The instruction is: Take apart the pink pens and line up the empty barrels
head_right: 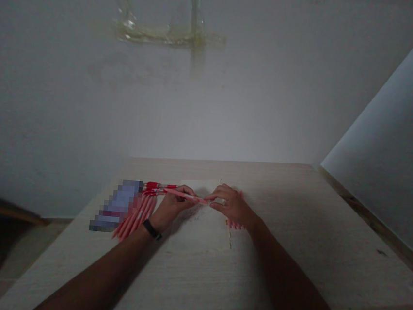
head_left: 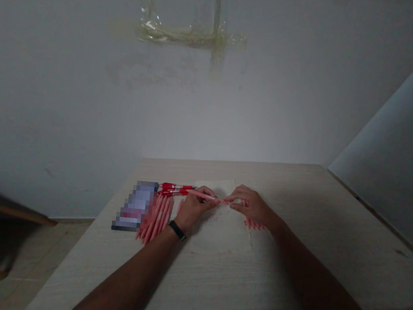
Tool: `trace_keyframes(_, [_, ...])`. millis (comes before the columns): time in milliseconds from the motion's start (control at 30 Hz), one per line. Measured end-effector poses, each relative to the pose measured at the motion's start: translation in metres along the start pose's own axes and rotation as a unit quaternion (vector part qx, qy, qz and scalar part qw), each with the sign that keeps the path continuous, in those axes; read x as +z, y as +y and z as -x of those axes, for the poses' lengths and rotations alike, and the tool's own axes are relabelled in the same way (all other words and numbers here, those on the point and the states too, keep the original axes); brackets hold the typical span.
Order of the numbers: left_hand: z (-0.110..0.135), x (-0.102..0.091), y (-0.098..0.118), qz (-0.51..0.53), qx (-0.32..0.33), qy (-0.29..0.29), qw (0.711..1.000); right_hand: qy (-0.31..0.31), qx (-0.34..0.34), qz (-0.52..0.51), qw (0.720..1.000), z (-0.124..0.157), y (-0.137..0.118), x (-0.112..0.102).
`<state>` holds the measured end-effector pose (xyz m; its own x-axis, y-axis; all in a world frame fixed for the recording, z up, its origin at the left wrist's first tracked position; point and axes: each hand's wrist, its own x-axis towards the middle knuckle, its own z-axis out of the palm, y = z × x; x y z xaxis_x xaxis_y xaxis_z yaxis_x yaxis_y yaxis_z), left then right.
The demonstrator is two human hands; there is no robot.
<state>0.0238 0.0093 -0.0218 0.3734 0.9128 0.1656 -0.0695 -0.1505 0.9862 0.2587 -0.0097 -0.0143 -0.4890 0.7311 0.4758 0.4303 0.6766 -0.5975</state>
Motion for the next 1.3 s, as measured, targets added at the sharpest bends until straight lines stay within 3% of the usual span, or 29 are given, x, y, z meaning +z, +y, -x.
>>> trace_keyframes(300, [0.008, 0.008, 0.009, -0.027, -0.016, 0.004, 1.000, 0.012, 0.005, 0.003, 1.000, -0.003, 0.002, 0.003])
trace_keyframes(500, [0.004, 0.006, 0.005, 0.014, -0.016, 0.014, 1.000, 0.008, 0.016, 0.013, 1.000, -0.003, 0.001, -0.002])
trace_keyframes(767, [0.007, 0.008, 0.007, -0.008, -0.025, 0.005, 1.000, 0.002, 0.020, -0.001, 1.000, -0.002, 0.001, 0.002])
trace_keyframes(1000, [0.006, 0.008, 0.007, -0.021, -0.001, 0.013, 1.000, 0.000, 0.067, 0.009, 0.998, 0.000, -0.011, 0.006])
trace_keyframes(1133, [0.004, 0.005, 0.008, -0.016, -0.015, 0.024, 0.999, 0.034, 0.076, 0.022, 0.996, -0.001, -0.009, 0.005])
trace_keyframes(1300, [-0.002, -0.003, 0.004, 0.024, 0.008, 0.102, 0.995, 0.128, 0.137, -0.031, 0.982, 0.001, 0.004, -0.005])
